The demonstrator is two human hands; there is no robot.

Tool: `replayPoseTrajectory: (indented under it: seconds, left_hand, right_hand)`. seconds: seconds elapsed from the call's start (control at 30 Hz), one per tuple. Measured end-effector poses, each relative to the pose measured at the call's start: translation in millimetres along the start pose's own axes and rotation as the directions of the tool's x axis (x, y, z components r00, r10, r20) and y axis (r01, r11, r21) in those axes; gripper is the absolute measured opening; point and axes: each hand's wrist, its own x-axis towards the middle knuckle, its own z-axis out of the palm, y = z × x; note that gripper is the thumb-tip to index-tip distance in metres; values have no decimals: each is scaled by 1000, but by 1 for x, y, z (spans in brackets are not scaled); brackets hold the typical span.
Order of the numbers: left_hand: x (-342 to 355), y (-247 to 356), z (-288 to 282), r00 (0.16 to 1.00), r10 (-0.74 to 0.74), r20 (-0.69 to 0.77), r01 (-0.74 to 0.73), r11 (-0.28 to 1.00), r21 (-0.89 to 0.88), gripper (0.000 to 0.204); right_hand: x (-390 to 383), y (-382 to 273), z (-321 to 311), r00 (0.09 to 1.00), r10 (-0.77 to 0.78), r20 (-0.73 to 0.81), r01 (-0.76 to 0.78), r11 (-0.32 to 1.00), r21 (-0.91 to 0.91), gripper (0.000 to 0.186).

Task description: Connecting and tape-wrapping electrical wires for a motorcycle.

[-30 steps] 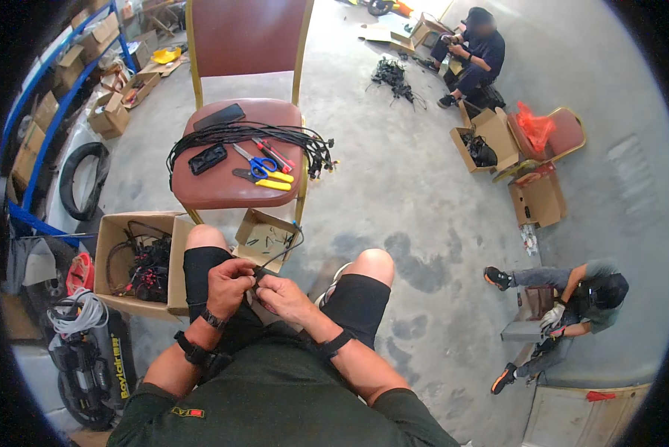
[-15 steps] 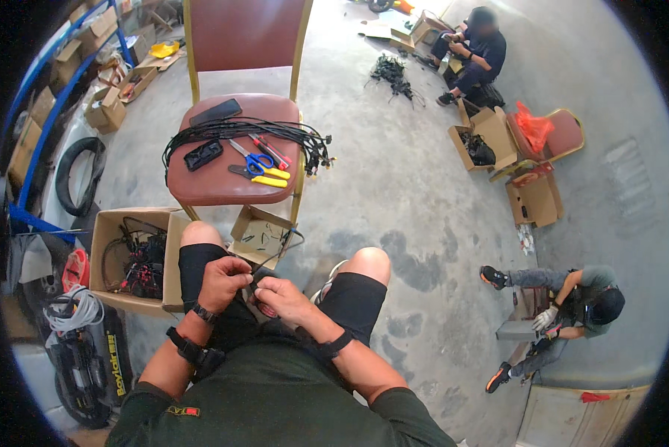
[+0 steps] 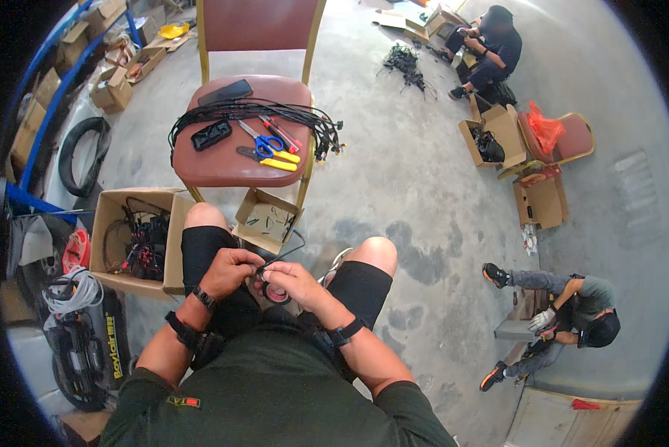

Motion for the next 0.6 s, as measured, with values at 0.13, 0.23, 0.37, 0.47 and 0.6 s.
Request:
replayPoseTrajectory:
  seconds: [0.13, 0.23, 0.37, 0.47, 0.6]
  left_hand:
    - [0, 4, 1, 992, 124, -16, -119, 977, 175, 27]
    - [0, -3, 2, 990, 135, -32, -126, 974, 190, 28]
    - [-3, -3, 5, 982, 184, -39, -167, 948, 270, 27]
    - [-3, -13, 5, 980, 192, -47, -178, 960, 214, 31]
    - [-7, -13, 3, 986, 164, 26, -166, 976, 139, 34]
  right_hand:
    - [-7, -10, 5, 1000, -8, -15, 5, 985, -174, 33]
    - [-9, -15, 5, 997, 46, -57, -66, 907, -417, 39]
    - [-14, -23, 13, 998, -31, -48, 12, 936, -351, 43]
    - [-13, -20, 10, 998, -61, -23, 55, 973, -222, 47]
    - [-14, -21, 5, 1000, -3, 30, 3, 1000, 14, 58]
